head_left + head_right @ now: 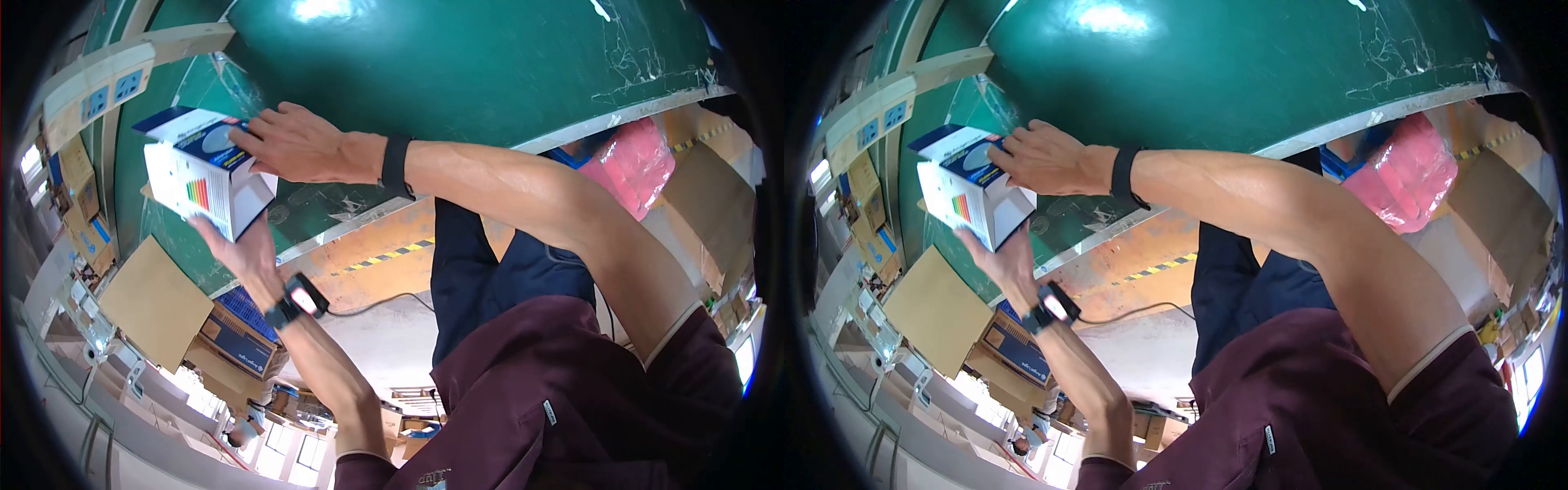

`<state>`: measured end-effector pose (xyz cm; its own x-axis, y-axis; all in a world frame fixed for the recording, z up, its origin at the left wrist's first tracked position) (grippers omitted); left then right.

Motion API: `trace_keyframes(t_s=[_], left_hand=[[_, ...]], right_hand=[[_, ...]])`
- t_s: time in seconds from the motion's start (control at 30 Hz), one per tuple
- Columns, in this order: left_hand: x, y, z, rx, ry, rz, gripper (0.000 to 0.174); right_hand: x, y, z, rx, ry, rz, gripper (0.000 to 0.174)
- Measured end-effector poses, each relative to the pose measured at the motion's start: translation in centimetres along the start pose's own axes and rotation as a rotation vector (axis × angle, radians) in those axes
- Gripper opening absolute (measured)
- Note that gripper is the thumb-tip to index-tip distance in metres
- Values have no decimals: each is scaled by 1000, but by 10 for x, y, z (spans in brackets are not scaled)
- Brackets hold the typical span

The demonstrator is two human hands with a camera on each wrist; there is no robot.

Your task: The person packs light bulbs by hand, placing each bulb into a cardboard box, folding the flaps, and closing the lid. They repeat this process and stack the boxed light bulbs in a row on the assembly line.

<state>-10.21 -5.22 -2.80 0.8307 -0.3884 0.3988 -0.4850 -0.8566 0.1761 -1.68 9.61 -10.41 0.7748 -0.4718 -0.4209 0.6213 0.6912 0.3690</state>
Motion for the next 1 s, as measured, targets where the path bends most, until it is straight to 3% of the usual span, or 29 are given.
trace_keyframes(t_s=[0.07,0.13,0.23,0.33,0.43,0.53,0.57,0.6,0.63,0.67,0.7,0.77,0.87,0.9,1.0], left_hand=[[-23,4,5,-5,-92,56,84],[-14,-5,1,74,-27,54,76],[4,-15,-8,185,65,133,71],[6,-8,-13,203,132,155,75],[7,-6,-15,275,188,151,75],[9,-10,2,195,59,18,78],[12,-4,15,199,-43,59,78],[20,-2,23,148,-119,52,77],[28,-3,29,93,-243,37,76],[44,-12,32,-44,-288,-110,76],[55,-10,53,-313,-360,-280,63],[78,-30,61,-755,-439,-154,60],[107,-43,110,-785,-386,217,67],[116,-47,129,-787,-364,297,69],[133,-62,172,-800,-340,409,76]], right_hand=[[-3,-7,5,5,-28,-58,66],[-8,-10,8,-8,-44,-91,67],[-18,2,0,-210,-170,150,64],[-31,20,-6,-181,-120,426,62],[-26,32,-1,-322,-43,318,64],[-2,24,-2,-335,-23,238,74],[7,22,-14,-265,88,261,91],[15,40,-10,-212,122,272,85],[12,65,-3,-328,-88,398,77],[5,89,5,-435,-300,525,68],[5,106,10,-651,-374,409,61],[10,134,23,-1092,-543,157,48],[18,170,22,-920,-552,75,47],[20,172,23,-726,-642,-51,51],[17,171,11,-555,-814,-1,56]])
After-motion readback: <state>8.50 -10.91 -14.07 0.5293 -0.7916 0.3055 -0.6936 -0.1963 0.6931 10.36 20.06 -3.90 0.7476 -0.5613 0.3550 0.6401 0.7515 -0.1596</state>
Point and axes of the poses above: each hand's wrist, its own x-axis away from the middle knuckle, its own y-axis out of the back of the hand, z = x × y, the point moved 2 cm from there along -x, towards the middle knuckle, and after that the axes turned 15 degrees about -x, right-handed, at the moved point
